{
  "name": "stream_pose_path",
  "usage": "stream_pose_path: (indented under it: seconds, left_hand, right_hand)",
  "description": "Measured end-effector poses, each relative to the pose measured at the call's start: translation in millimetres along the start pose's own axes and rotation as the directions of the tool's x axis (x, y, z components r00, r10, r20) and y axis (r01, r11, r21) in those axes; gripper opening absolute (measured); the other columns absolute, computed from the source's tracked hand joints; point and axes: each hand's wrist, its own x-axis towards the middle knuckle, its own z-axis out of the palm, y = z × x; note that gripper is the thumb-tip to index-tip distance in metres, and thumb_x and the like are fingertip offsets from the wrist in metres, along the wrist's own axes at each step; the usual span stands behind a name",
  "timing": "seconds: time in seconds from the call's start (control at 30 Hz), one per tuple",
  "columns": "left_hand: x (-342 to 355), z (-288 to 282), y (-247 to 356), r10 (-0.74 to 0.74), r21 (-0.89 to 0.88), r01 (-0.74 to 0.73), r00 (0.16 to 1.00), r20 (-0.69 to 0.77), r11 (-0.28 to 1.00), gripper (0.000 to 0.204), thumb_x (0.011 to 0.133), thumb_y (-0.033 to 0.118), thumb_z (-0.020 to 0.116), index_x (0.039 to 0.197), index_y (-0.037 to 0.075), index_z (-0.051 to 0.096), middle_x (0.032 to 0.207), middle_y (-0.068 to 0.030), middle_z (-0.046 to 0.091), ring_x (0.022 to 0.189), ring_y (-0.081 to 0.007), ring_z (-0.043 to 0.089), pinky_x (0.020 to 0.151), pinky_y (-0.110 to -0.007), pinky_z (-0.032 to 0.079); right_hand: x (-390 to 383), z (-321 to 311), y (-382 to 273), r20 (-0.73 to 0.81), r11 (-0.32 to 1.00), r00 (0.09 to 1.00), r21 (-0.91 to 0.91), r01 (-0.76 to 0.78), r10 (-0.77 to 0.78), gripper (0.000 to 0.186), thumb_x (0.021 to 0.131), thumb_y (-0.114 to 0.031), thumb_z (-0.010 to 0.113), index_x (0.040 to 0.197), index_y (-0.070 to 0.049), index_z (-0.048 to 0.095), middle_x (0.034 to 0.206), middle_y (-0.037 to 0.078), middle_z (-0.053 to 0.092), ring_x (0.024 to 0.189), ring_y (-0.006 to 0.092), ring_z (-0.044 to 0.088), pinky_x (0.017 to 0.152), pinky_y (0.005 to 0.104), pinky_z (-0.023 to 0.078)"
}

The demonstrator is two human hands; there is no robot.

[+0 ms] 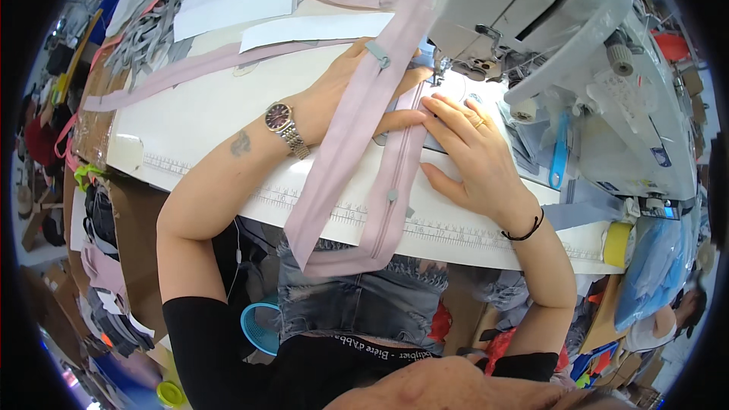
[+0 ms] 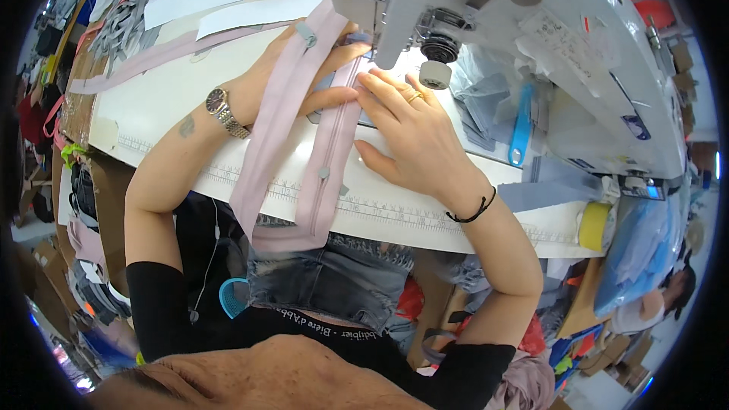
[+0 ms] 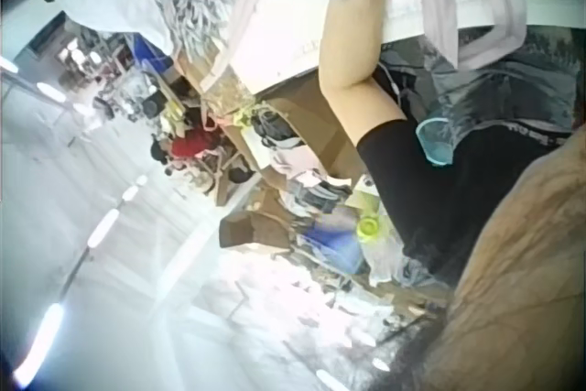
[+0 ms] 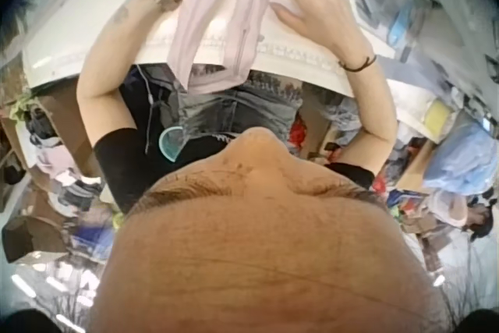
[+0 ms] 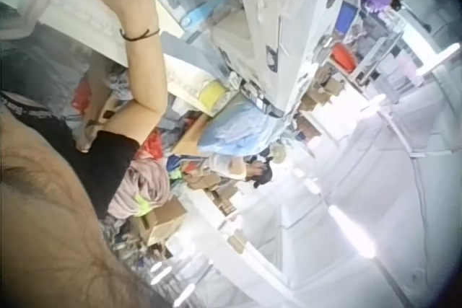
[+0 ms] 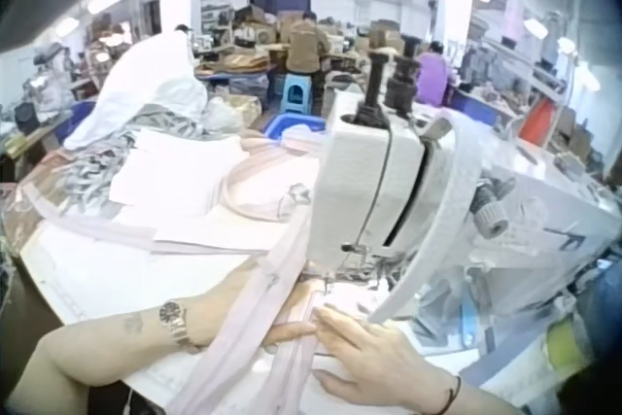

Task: The person aligns fabric strips and straps under a sewing machine needle, stitches them together repeatedly, and gathers the bundle of sewn pieces by hand.

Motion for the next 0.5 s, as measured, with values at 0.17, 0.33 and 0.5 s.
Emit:
stream_pose_path:
  seconds: [0.17,0.33,0.5]
  left_hand:
    - [-2,-7,1,-0.065,0.01,0.065,0.998,-0.019,0.998,0.06,0.092,0.055,0.059,0.119,0.002,0.064,0.105,-0.0184,0.066,0.11,-0.035,0.059,0.098,-0.046,0.044]
    - [5,-24,2,-0.196,-0.284,0.243,0.963,0.183,0.928,0.042,0.089,0.038,0.067,0.116,0.006,0.063,0.096,-0.0162,0.065,0.084,-0.0302,0.064,0.076,-0.039,0.052]
    - [24,-41,-54,0.092,-0.694,0.157,0.947,0.308,0.703,0.028,0.085,0.031,0.07,0.103,0.009,0.068,0.094,-0.0147,0.071,0.084,-0.0287,0.066,0.078,-0.036,0.053]
  right_hand:
    - [4,-3,-3,-0.029,0.999,0.999,0.024,-0.028,0.029,0.048,0.076,-0.022,0.076,0.118,-0.001,0.064,0.12,0.011,0.058,0.114,0.0328,0.057,0.104,0.0529,0.043]
    - [-3,-4,-1,-0.05,1.0,0.999,0.024,0.006,-0.005,0.04,0.076,-0.017,0.076,0.111,-0.003,0.067,0.107,0.01,0.06,0.102,0.0307,0.06,0.102,0.0526,0.044]
    - [0,-7,-6,-0.078,0.999,0.997,0.037,0.015,-0.012,0.036,0.075,-0.016,0.077,0.107,-0.002,0.067,0.107,0.009,0.061,0.099,0.0289,0.061,0.099,0.0516,0.048]
